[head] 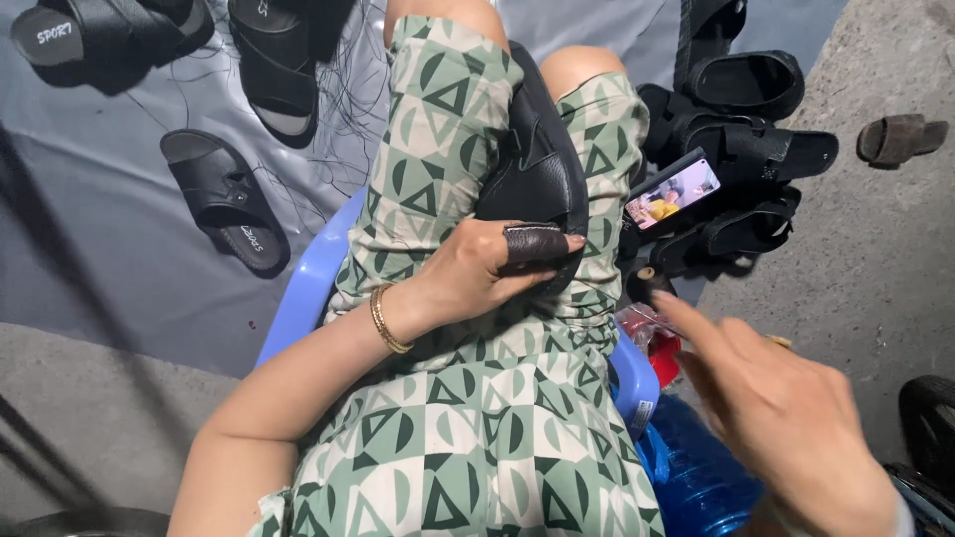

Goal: The person is hand-stitching a black leather sandal to repair it, then transitions to sorting small snails from a bowl into a bucket.

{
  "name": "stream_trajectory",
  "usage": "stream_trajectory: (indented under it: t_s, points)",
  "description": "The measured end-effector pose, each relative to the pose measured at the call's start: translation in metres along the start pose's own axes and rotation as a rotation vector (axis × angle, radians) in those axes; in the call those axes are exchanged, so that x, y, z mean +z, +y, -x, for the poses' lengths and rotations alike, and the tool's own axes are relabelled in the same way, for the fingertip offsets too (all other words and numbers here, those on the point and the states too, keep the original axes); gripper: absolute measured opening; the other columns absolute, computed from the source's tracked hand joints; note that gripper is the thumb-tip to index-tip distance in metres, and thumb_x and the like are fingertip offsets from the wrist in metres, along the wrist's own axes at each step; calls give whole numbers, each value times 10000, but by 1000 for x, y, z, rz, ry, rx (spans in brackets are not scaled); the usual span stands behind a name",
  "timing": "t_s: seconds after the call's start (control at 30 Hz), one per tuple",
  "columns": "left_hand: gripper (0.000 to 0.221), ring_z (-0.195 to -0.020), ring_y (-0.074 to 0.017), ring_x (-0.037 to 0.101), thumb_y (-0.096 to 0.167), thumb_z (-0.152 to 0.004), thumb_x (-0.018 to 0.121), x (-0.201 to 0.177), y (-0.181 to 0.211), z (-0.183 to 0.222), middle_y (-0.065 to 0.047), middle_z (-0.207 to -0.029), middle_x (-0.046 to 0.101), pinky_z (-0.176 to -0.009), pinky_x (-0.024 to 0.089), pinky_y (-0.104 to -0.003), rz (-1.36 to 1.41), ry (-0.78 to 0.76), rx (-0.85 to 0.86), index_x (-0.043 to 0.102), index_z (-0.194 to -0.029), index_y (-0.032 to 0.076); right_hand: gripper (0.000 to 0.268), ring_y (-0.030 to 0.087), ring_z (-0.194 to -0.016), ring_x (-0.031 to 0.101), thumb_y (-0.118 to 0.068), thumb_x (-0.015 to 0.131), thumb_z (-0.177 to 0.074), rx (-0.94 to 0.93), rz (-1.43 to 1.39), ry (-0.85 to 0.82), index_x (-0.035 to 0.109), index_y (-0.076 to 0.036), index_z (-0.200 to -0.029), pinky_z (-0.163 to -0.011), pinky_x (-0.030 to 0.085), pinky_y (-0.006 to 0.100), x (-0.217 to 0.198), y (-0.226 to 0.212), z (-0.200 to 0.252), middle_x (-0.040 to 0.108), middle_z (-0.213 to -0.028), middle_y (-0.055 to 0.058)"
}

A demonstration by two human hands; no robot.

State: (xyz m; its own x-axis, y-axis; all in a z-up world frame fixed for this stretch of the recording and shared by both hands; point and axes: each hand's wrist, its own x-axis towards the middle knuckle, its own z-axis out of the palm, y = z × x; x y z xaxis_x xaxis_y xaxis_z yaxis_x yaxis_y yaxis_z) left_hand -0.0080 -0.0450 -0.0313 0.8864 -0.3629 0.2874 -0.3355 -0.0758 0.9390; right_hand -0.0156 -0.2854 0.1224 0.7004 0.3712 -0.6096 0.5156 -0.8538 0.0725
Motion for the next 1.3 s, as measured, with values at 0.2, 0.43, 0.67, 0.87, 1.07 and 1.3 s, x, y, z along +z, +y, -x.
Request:
stream_trajectory:
  t_s: [0.2,0.43,0.67,0.87,1.07,1.3]
  points:
    - [508,-688,-210,663,-45,-791,704,4,-19,14,-162,-906,670,-718,609,-240,-143,-19,47,500,-1228,114,148,90,-506,580,-171,404,-902,-364,-533,92,548,-134,-900,-364,507,177,27,-15,-28,594,-774,-12]
    - [291,-620,-194,607,317,-775,743,-39,-15,11,3,-777,585,-535,482,-300,-664,349,70,616,-918,98,269,113,-456,553,-256,440,-828,-208,-1321,387,594,-57,-730,-381,438,227,76,-25,-56,619,-819,97]
    - [180,-561,-201,588,198,-742,716,-2,1,13,-11,-708,580,-476,459,-289,-514,164,61,595,-768,67,160,174,-609,564,-136,655,-796,-170,-1206,779,607,-37,-679,-495,438,254,78,-56,-82,600,-779,94]
    - [216,-454,-175,518,177,-711,701,-12,-10,21,11,-545,493,-410,396,-262,-234,-35,-73,545,-591,87,235,159,-514,606,-202,562,-831,-225,-1955,568,577,15,-742,-348,454,195,85,-65,-87,608,-845,194]
    - [80,-532,-146,568,158,-787,683,-8,37,-5,-39,-620,609,-456,442,-230,520,-33,-102,648,-757,93,249,366,-968,613,-163,620,-789,-401,-1154,686,625,22,-955,-796,478,408,86,-51,-72,610,-1077,211]
    - [153,-695,-344,631,70,-801,639,-3,4,14,-182,-871,629,-511,511,-359,-94,33,-116,617,-901,-45,327,297,-1007,592,-151,679,-866,37,-451,904,606,34,-1127,-778,490,383,101,-7,-83,575,-1151,135]
